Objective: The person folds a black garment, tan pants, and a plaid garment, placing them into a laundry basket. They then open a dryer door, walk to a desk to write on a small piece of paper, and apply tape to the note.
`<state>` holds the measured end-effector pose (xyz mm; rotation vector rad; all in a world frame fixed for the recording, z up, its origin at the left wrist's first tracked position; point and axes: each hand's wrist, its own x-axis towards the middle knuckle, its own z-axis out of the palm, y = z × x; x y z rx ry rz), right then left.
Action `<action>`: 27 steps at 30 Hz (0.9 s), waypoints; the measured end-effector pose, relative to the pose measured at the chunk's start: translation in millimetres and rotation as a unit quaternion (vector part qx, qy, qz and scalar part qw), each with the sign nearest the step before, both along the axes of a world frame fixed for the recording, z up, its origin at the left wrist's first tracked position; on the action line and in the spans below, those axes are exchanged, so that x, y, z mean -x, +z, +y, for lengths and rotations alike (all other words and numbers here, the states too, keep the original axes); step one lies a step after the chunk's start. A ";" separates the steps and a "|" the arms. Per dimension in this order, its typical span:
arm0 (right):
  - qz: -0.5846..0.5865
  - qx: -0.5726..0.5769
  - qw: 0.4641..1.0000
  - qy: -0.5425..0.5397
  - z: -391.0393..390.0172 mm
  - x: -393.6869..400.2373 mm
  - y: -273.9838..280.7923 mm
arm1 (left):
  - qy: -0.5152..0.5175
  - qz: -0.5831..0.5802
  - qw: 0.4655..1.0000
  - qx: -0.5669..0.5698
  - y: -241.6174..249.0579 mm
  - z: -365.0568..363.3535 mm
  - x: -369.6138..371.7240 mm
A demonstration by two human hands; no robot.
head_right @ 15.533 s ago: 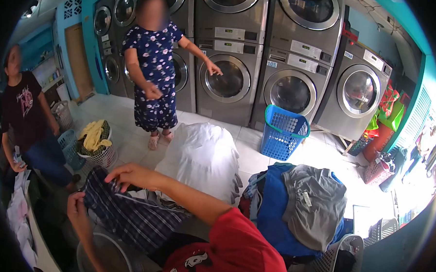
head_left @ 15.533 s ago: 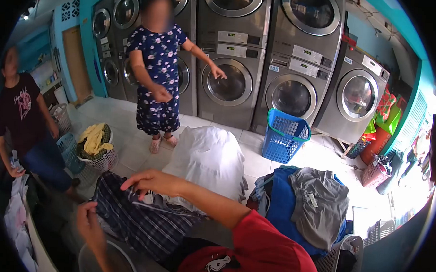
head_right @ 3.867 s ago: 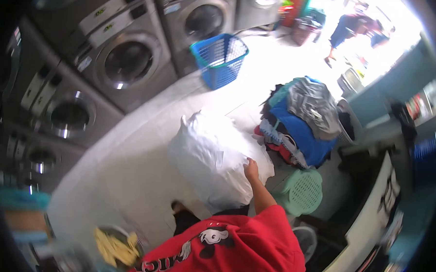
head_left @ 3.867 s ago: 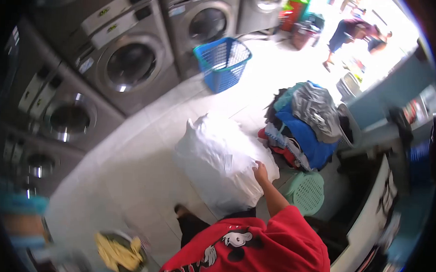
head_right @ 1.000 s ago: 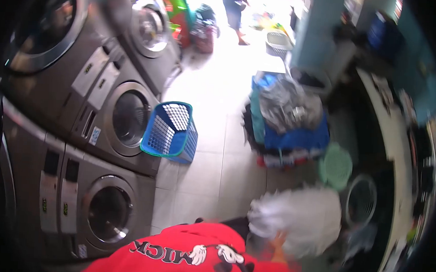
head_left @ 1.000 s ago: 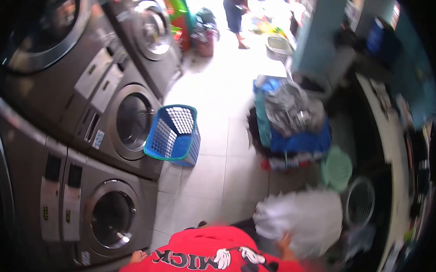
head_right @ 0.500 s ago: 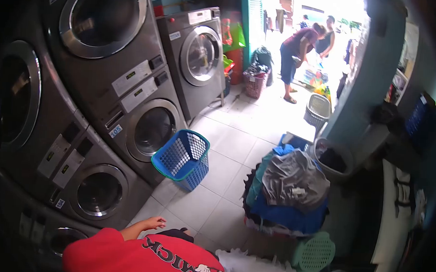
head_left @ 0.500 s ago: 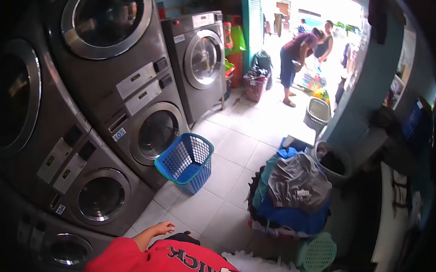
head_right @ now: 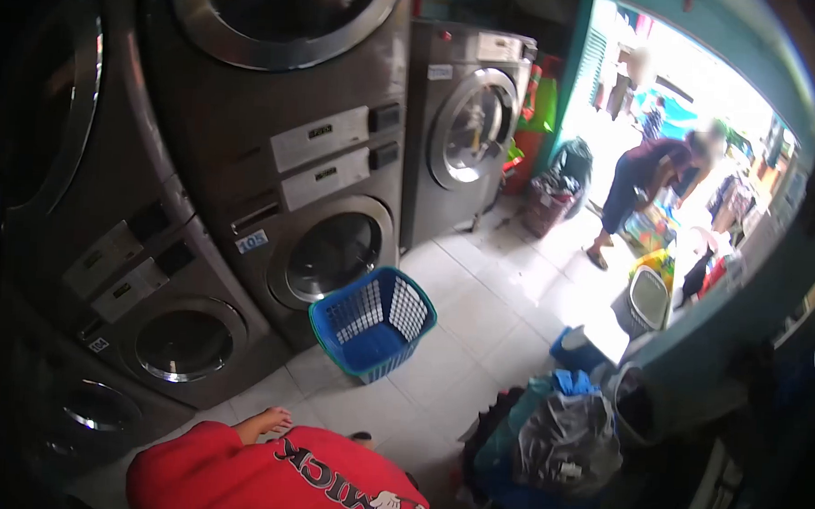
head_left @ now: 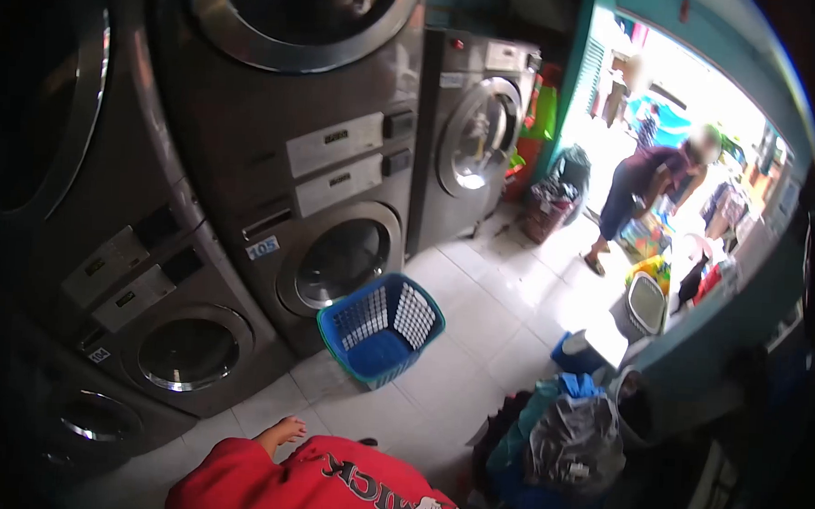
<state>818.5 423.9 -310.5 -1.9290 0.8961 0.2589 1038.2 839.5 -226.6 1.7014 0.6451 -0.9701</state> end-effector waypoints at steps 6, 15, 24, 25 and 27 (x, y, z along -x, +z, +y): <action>-0.007 -0.135 0.991 -0.013 -43.2 -124.7 2.1 | 0.051 -0.068 0.995 -0.042 18.9 -20.8 -66.9; -0.009 -0.144 0.968 0.205 -85.5 -200.5 54.9 | 0.115 -0.046 0.992 -0.016 -5.0 -54.1 -49.7; 0.013 -0.004 0.968 0.251 -142.4 -213.8 66.9 | 0.057 0.067 0.996 0.017 -7.9 -145.2 -66.2; 0.018 0.006 0.968 0.249 -147.4 -207.4 66.9 | 0.057 0.052 0.997 0.020 -6.1 -151.4 -73.5; 0.022 0.025 0.967 0.251 -152.8 -199.3 64.3 | 0.060 -0.003 0.998 0.025 -1.6 -157.5 -94.0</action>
